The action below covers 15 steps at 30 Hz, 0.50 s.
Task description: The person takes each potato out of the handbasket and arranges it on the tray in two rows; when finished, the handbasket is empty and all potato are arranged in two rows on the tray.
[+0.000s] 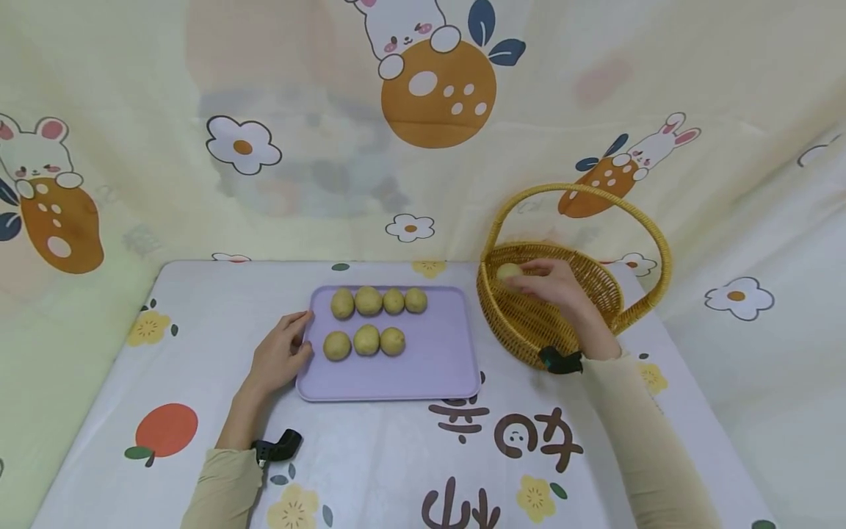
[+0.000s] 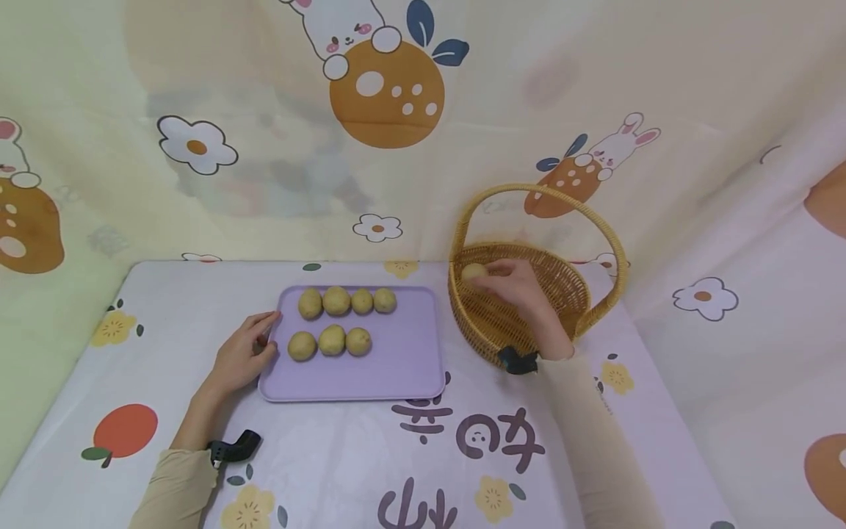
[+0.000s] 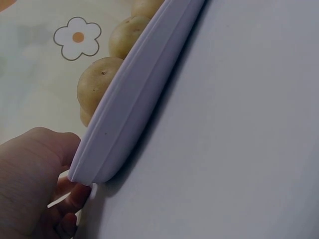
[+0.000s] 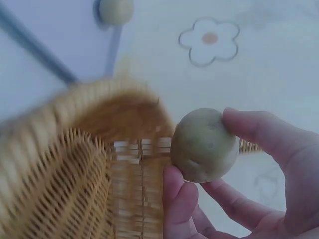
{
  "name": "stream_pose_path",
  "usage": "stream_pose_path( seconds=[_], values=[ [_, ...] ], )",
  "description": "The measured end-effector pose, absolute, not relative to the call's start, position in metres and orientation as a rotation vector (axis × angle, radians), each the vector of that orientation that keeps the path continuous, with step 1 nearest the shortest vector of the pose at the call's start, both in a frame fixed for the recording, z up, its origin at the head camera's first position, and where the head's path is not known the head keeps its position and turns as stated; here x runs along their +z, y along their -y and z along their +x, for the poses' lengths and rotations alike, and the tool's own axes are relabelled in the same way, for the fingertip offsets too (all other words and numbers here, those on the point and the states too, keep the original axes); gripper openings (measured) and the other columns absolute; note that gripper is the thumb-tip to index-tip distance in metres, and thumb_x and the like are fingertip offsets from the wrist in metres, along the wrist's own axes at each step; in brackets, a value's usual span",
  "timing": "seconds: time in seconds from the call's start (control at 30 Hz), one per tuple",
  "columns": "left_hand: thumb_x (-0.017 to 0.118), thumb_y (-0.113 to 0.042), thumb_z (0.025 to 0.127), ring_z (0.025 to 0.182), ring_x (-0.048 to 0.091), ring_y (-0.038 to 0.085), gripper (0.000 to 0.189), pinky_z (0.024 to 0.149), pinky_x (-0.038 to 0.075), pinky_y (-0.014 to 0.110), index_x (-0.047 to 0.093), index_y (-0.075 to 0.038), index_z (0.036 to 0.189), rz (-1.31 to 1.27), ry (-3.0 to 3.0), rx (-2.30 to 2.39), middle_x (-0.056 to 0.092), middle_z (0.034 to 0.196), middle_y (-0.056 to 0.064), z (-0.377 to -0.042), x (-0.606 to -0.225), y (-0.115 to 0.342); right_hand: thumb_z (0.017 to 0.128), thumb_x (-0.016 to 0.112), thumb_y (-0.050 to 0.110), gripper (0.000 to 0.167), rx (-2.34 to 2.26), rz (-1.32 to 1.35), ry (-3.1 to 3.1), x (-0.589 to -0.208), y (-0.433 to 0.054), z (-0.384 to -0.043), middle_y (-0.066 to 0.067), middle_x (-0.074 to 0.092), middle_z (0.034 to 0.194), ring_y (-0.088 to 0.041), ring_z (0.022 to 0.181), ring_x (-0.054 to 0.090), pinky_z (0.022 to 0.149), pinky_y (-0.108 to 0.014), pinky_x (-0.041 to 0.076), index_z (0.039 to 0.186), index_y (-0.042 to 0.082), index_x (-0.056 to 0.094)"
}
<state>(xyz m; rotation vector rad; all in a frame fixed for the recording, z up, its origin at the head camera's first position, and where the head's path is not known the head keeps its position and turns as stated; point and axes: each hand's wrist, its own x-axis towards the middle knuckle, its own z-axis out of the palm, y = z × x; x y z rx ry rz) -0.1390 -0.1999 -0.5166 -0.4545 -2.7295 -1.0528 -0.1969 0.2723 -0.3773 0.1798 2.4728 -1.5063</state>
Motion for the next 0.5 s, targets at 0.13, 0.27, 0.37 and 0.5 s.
stream_pose_path(
  seconds=[0.13, 0.27, 0.37, 0.5],
  values=[
    [0.062, -0.005, 0.084, 0.085, 0.057, 0.023, 0.056, 0.072, 0.044, 0.04, 0.053, 0.003, 0.139, -0.449, 2.728, -1.051, 0.055, 0.134, 0.018, -0.14, -0.517, 0.2, 0.087, 0.075, 0.027, 0.06, -1.517, 0.146, -2.457, -0.376, -0.258, -0.194, 0.004, 0.063, 0.093, -0.007, 0.077, 0.064, 0.073, -0.024, 0.052, 0.132, -0.006, 0.055],
    [0.062, -0.005, 0.085, 0.086, 0.057, 0.023, 0.057, 0.072, 0.044, 0.04, 0.052, 0.002, 0.14, -0.447, 2.737, -1.051, 0.055, 0.135, 0.018, -0.14, -0.517, 0.201, 0.088, 0.073, 0.026, 0.058, -1.534, 0.121, -2.446, -0.374, -0.243, -0.19, 0.004, 0.065, 0.087, -0.01, 0.077, 0.064, 0.072, -0.024, 0.052, 0.132, -0.007, 0.054],
    [0.062, -0.005, 0.084, 0.086, 0.058, 0.023, 0.057, 0.072, 0.044, 0.04, 0.052, 0.003, 0.14, -0.449, 2.737, -1.056, 0.055, 0.135, 0.018, -0.14, -0.517, 0.201, 0.089, 0.072, 0.023, 0.054, -1.543, 0.07, -2.454, -0.375, -0.232, -0.188, 0.0, 0.065, 0.085, -0.016, 0.078, 0.065, 0.071, -0.027, 0.052, 0.131, -0.005, 0.056],
    [0.062, -0.005, 0.084, 0.086, 0.059, 0.023, 0.057, 0.073, 0.045, 0.04, 0.052, 0.003, 0.14, -0.448, 2.737, -1.063, 0.055, 0.135, 0.018, -0.14, -0.517, 0.201, 0.09, 0.071, 0.021, 0.047, -1.557, 0.01, -2.44, -0.379, -0.216, -0.185, -0.004, 0.064, 0.087, -0.022, 0.079, 0.065, 0.071, -0.031, 0.053, 0.13, -0.002, 0.059]
  ],
)
